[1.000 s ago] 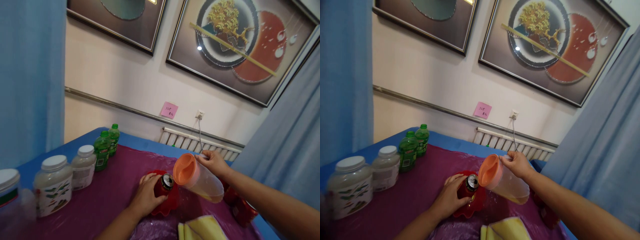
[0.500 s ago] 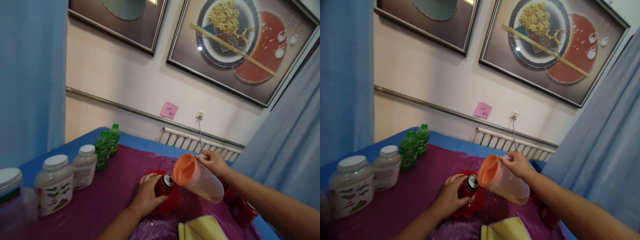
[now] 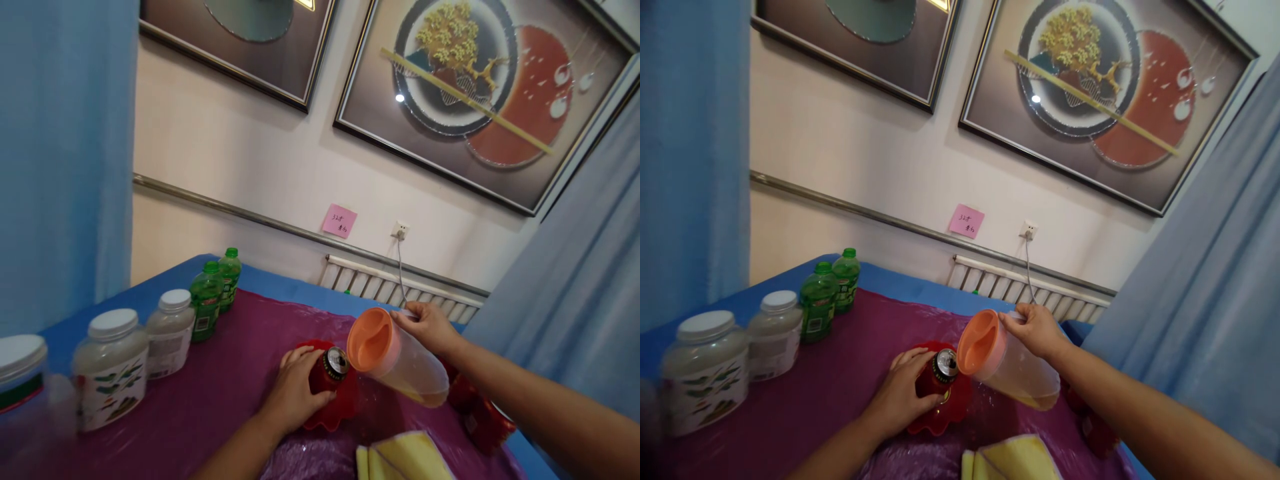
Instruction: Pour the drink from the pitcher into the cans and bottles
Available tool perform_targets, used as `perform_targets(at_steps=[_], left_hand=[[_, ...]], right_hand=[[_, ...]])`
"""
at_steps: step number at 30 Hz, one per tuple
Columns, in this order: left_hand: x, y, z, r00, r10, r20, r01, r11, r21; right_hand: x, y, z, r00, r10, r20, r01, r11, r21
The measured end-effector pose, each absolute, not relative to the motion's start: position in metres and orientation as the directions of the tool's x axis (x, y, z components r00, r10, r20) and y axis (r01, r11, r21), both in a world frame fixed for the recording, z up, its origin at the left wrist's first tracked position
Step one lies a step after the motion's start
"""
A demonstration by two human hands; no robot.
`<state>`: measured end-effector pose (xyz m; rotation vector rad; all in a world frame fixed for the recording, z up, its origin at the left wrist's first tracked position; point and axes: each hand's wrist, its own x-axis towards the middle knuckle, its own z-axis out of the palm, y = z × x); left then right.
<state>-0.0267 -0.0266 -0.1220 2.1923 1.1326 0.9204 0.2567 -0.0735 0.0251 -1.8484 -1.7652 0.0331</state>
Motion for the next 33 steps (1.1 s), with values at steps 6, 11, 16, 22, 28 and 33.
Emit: perform_targets(at_steps=[6, 11, 16, 22, 28, 33], left_hand=[[-0.0268, -0.0281, -0.1193, 0.428, 0.840, 0.333, 0.499, -0.527, 0.688], [-0.0264, -0.0263, -0.1226, 0.427, 0.841, 0.333, 0.500, -0.526, 0.688], [-0.0263, -0.0254, -0.1240, 0.430, 0.838, 0.336, 0.498, -0.531, 0.686], [-0.0265, -0.0273, -0.1202, 0.429, 0.844, 0.321, 0.509, -0.519, 0.687], [-0.0257, -0.0259, -0.1240, 0.419, 0.844, 0.334, 0.499, -0.522, 0.692], [-0.0262, -0.0259, -0.1236, 0.419, 0.846, 0.330, 0.503, -0.519, 0.691]], right_hand=[[0.2543, -0.0755, 0.0262, 0.122, 0.923, 0.365, 0.911, 0.042, -0.409], [0.2534, -0.0755, 0.0263, 0.126, 0.921, 0.370, 0.912, 0.039, -0.407], [0.2536, -0.0757, 0.0257, 0.129, 0.920, 0.369, 0.907, 0.040, -0.419], [0.2563, -0.0750, 0.0230, 0.130, 0.925, 0.357, 0.896, 0.044, -0.441], [0.2575, -0.0750, 0.0222, 0.142, 0.929, 0.343, 0.895, 0.028, -0.445], [0.2531, -0.0765, 0.0246, 0.147, 0.924, 0.353, 0.898, 0.025, -0.440]])
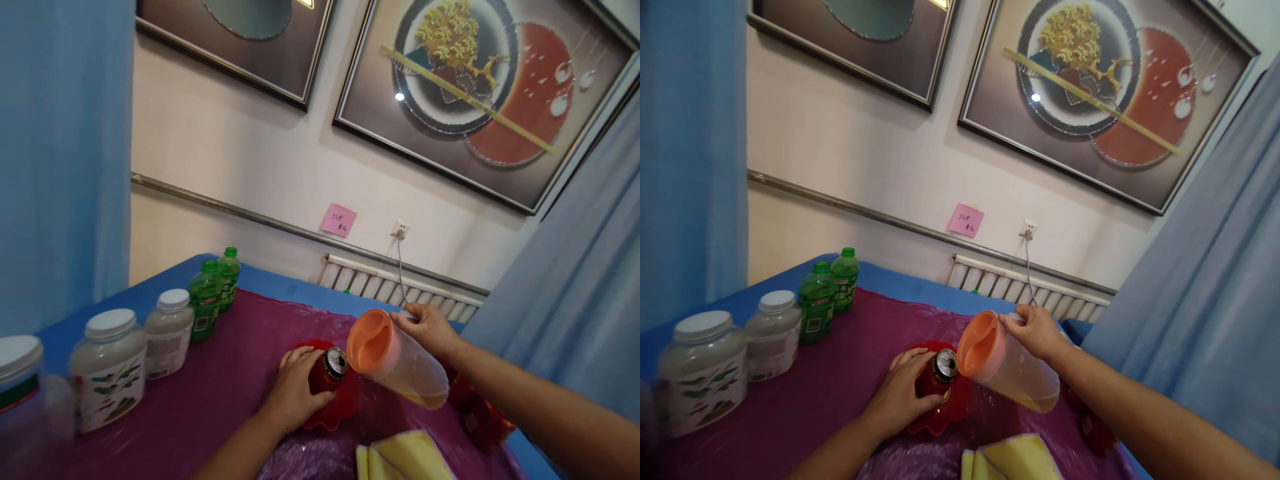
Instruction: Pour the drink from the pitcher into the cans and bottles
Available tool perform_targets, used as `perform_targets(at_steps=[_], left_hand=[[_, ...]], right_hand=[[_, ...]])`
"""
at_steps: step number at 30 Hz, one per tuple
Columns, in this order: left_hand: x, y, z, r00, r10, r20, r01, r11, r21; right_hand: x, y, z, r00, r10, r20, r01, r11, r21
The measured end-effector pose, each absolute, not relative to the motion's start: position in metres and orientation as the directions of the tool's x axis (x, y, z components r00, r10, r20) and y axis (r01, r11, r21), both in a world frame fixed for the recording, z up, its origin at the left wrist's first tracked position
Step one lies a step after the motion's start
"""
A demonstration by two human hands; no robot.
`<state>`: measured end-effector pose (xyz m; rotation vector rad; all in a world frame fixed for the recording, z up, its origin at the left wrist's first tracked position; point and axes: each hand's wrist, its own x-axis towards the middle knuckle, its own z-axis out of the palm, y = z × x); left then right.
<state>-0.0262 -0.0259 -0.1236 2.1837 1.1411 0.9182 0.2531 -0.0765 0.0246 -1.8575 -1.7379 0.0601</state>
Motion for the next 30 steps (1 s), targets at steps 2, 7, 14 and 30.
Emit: perform_targets(at_steps=[2, 7, 14, 30], left_hand=[[-0.0264, -0.0264, -0.1225, 0.424, 0.847, 0.322, 0.510, -0.517, 0.688], [-0.0264, -0.0266, -0.1229, 0.429, 0.846, 0.318, 0.511, -0.517, 0.687], [-0.0264, -0.0267, -0.1237, 0.421, 0.849, 0.319, 0.509, -0.512, 0.692], [-0.0263, -0.0293, -0.1186, 0.441, 0.849, 0.292, 0.521, -0.507, 0.686]], right_hand=[[0.2517, -0.0766, 0.0252, 0.147, 0.920, 0.363, 0.900, 0.028, -0.435], [0.2518, -0.0760, 0.0249, 0.140, 0.925, 0.355, 0.901, 0.030, -0.433], [0.2548, -0.0753, 0.0219, 0.129, 0.917, 0.376, 0.901, 0.050, -0.431], [0.2527, -0.0766, 0.0222, 0.142, 0.928, 0.345, 0.902, 0.022, -0.430]])
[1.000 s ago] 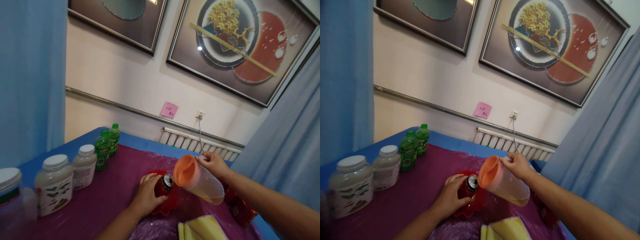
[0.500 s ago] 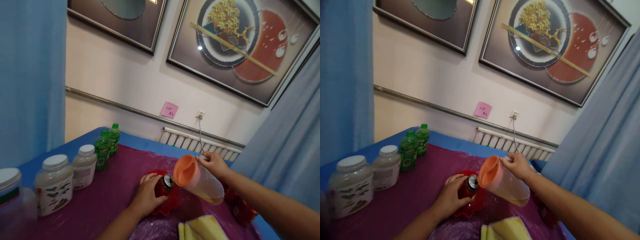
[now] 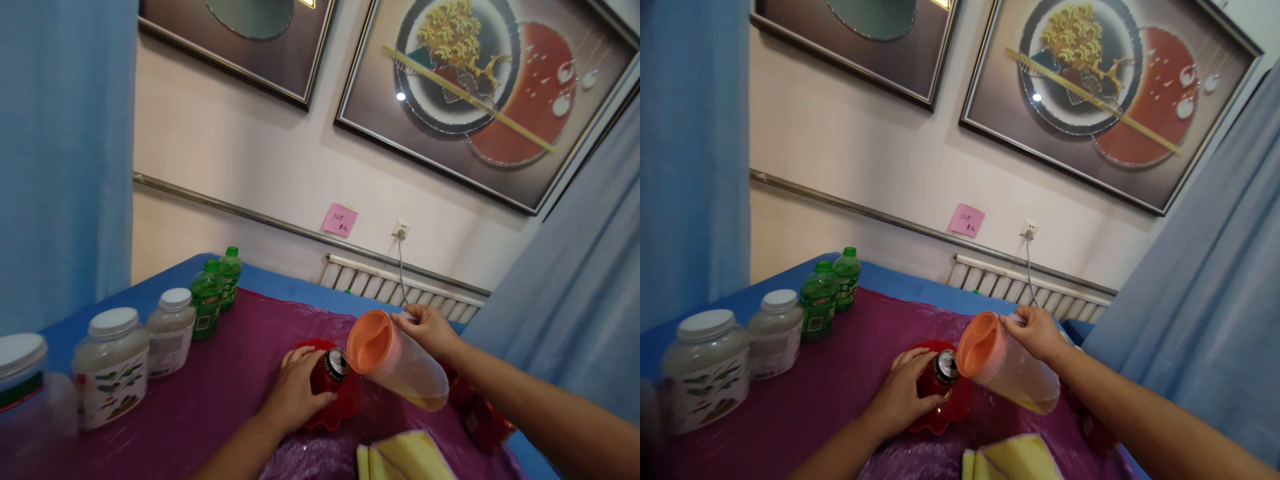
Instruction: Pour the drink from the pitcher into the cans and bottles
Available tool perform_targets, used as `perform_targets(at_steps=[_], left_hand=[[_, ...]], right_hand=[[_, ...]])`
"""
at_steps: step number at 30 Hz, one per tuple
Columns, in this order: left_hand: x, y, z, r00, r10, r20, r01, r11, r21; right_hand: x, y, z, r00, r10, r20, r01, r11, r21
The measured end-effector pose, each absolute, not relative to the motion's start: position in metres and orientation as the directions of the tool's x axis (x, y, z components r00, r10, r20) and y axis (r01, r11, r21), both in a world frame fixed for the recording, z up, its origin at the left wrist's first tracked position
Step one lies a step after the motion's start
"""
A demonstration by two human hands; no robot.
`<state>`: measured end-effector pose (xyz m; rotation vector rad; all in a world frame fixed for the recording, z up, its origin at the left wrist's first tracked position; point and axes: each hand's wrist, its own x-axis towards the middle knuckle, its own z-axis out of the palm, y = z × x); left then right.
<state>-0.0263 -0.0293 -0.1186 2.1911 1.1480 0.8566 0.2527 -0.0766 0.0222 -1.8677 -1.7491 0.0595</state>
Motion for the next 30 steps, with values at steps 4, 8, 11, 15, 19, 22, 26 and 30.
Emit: perform_targets(at_steps=[4, 8, 11, 15, 19, 22, 26, 30], left_hand=[[-0.0262, -0.0301, -0.1185, 0.443, 0.845, 0.302, 0.520, -0.516, 0.681], [-0.0257, -0.0293, -0.1210, 0.439, 0.839, 0.321, 0.515, -0.528, 0.675], [-0.0255, -0.0283, -0.1229, 0.436, 0.840, 0.324, 0.512, -0.528, 0.678], [-0.0256, -0.0273, -0.1245, 0.434, 0.839, 0.329, 0.504, -0.529, 0.683], [-0.0256, -0.0269, -0.1249, 0.436, 0.838, 0.328, 0.508, -0.530, 0.679], [-0.0253, -0.0270, -0.1242, 0.441, 0.839, 0.320, 0.514, -0.528, 0.676], [-0.0252, -0.0272, -0.1239, 0.446, 0.839, 0.313, 0.514, -0.526, 0.678], [-0.0253, -0.0269, -0.1250, 0.439, 0.838, 0.324, 0.506, -0.528, 0.682]], right_hand=[[0.2515, -0.0767, 0.0224, 0.146, 0.928, 0.342, 0.897, 0.021, -0.441], [0.2516, -0.0761, 0.0220, 0.143, 0.928, 0.345, 0.902, 0.021, -0.430], [0.2524, -0.0754, 0.0211, 0.143, 0.928, 0.344, 0.899, 0.023, -0.437], [0.2523, -0.0752, 0.0213, 0.148, 0.926, 0.347, 0.901, 0.019, -0.433], [0.2510, -0.0760, 0.0225, 0.151, 0.925, 0.348, 0.902, 0.015, -0.431], [0.2511, -0.0760, 0.0224, 0.147, 0.923, 0.355, 0.906, 0.018, -0.422], [0.2522, -0.0752, 0.0209, 0.145, 0.927, 0.347, 0.901, 0.022, -0.434], [0.2522, -0.0751, 0.0204, 0.146, 0.924, 0.354, 0.896, 0.028, -0.443]])
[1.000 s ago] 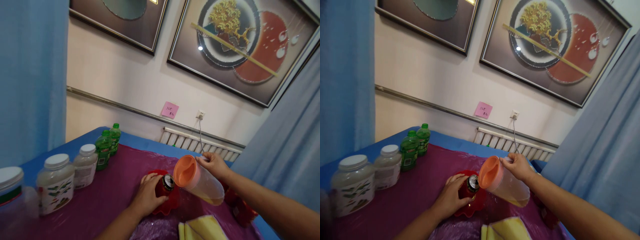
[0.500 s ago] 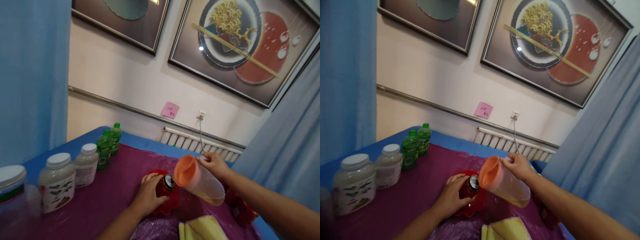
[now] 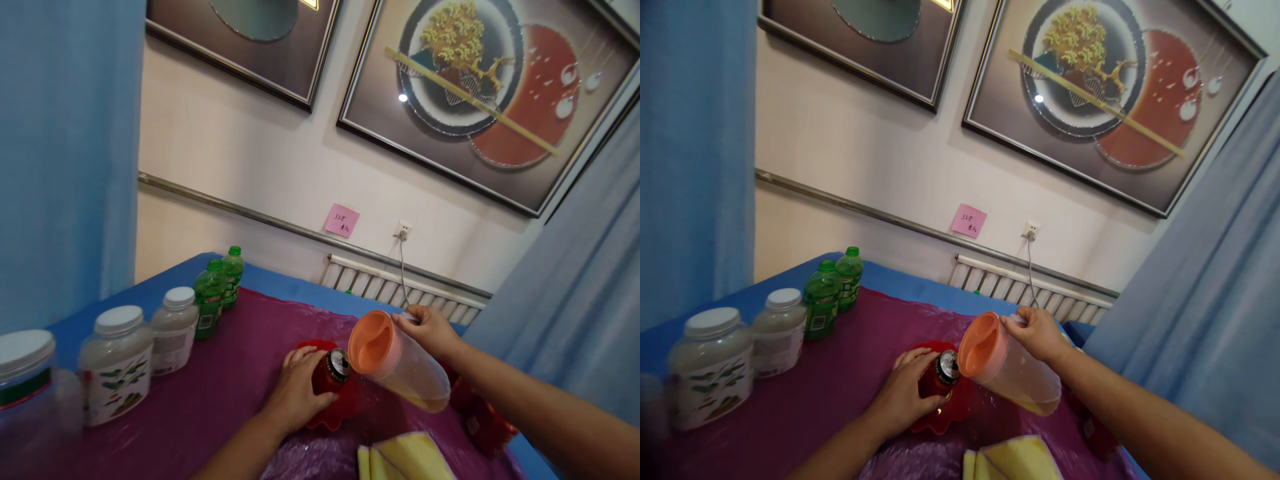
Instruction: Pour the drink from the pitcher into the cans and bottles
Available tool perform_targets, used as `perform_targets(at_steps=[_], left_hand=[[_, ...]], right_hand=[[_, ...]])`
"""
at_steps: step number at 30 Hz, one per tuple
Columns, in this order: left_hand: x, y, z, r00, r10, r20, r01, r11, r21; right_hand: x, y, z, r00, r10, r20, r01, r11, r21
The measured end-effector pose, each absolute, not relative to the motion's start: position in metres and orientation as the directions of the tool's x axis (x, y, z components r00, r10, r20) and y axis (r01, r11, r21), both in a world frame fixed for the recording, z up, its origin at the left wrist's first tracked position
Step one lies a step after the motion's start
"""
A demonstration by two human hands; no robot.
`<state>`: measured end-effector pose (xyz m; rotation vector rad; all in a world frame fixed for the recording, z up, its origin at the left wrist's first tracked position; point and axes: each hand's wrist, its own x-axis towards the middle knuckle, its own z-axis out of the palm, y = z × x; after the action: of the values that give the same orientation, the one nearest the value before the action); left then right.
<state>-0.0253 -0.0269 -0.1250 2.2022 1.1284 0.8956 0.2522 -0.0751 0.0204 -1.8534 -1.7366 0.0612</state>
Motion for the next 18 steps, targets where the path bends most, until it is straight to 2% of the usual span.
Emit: perform_targets(at_steps=[8, 18], left_hand=[[-0.0250, -0.0285, -0.1223, 0.445, 0.839, 0.311, 0.522, -0.526, 0.671], [-0.0256, -0.0282, -0.1235, 0.442, 0.833, 0.333, 0.504, -0.538, 0.676]], right_hand=[[0.2518, -0.0761, 0.0229, 0.139, 0.923, 0.359, 0.911, 0.023, -0.412], [0.2525, -0.0762, 0.0209, 0.150, 0.929, 0.340, 0.901, 0.013, -0.433]])
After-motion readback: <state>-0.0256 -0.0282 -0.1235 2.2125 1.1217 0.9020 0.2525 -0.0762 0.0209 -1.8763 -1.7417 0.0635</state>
